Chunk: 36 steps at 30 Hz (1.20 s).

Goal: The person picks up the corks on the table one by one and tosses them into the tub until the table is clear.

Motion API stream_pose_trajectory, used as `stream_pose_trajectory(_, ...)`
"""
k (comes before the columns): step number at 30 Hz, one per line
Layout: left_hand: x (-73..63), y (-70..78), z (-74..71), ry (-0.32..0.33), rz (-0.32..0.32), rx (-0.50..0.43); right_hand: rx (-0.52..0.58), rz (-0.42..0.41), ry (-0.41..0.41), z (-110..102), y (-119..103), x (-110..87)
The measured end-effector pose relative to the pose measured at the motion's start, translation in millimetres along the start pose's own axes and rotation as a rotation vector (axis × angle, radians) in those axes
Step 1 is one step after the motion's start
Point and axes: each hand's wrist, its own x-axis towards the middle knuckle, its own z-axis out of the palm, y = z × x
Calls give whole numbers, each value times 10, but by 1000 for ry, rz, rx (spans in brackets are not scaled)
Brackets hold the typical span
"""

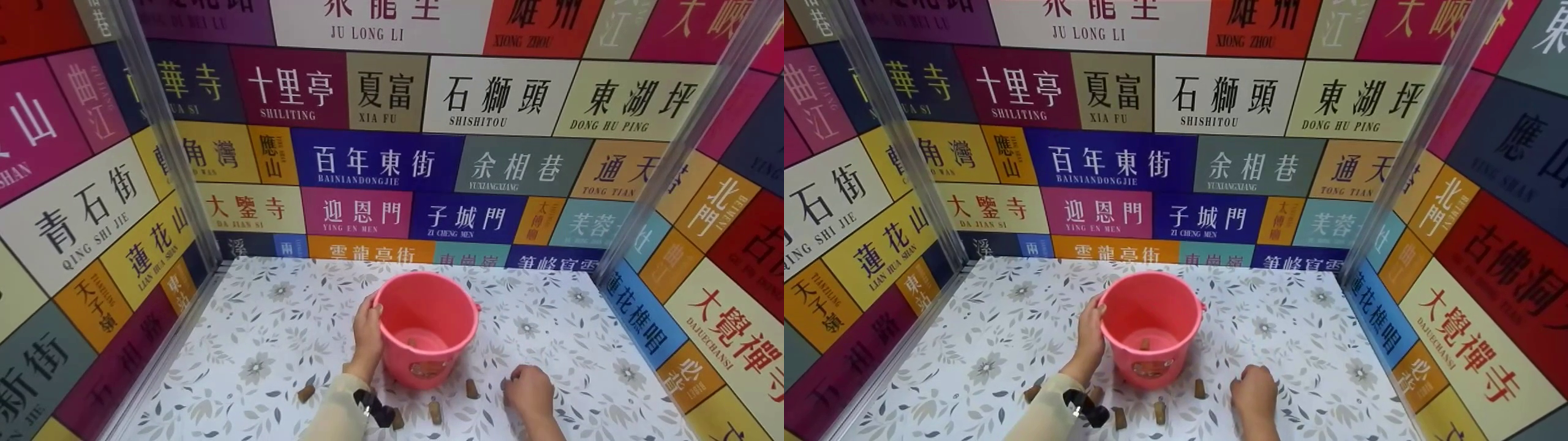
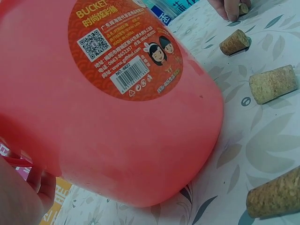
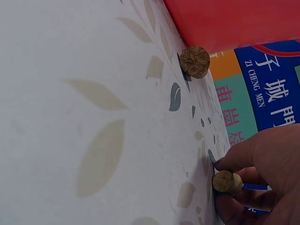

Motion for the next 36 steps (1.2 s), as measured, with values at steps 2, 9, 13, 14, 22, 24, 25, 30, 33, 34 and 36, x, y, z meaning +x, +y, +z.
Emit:
stream_pose_trajectory(2,3,2,-2,-6,-8,7,-1,4,-1,3,4,5)
stream_pose_trajectory(9,6,2,-7,-27,-18,33,-25,-30,40,1,14,-5)
stream_pose_trajectory(13,-9,22,-7,-33,-32,21,-25,-30,46,-15,-4,-14)
stream_pose_trajectory(14,-15,27,-7,-32,-34,20,-21,-29,46,-22,-10,-17)
stream_pose_trajectory(22,-15,36,-11,-20,-19,25,-11,-38,59,-64,-42,-9)
stream_pose_trajectory(24,-11,24,-12,-11,-2,28,-14,-52,74,-73,-54,-12)
stream_pose_trajectory(25,-11,18,-14,-6,9,31,-16,-58,81,-77,-65,-15)
stream_pose_trajectory(30,-5,2,-12,2,9,40,-15,-78,109,-117,-110,-31)
stream_pose_trajectory(33,-1,6,-3,3,3,39,-4,-75,108,-157,-131,-29)
stream_pose_trajectory(34,-1,8,-1,3,7,36,-1,-77,109,-172,-136,-28)
stream_pose_trajectory(36,-1,9,5,5,13,35,8,-75,103,-205,-153,-27)
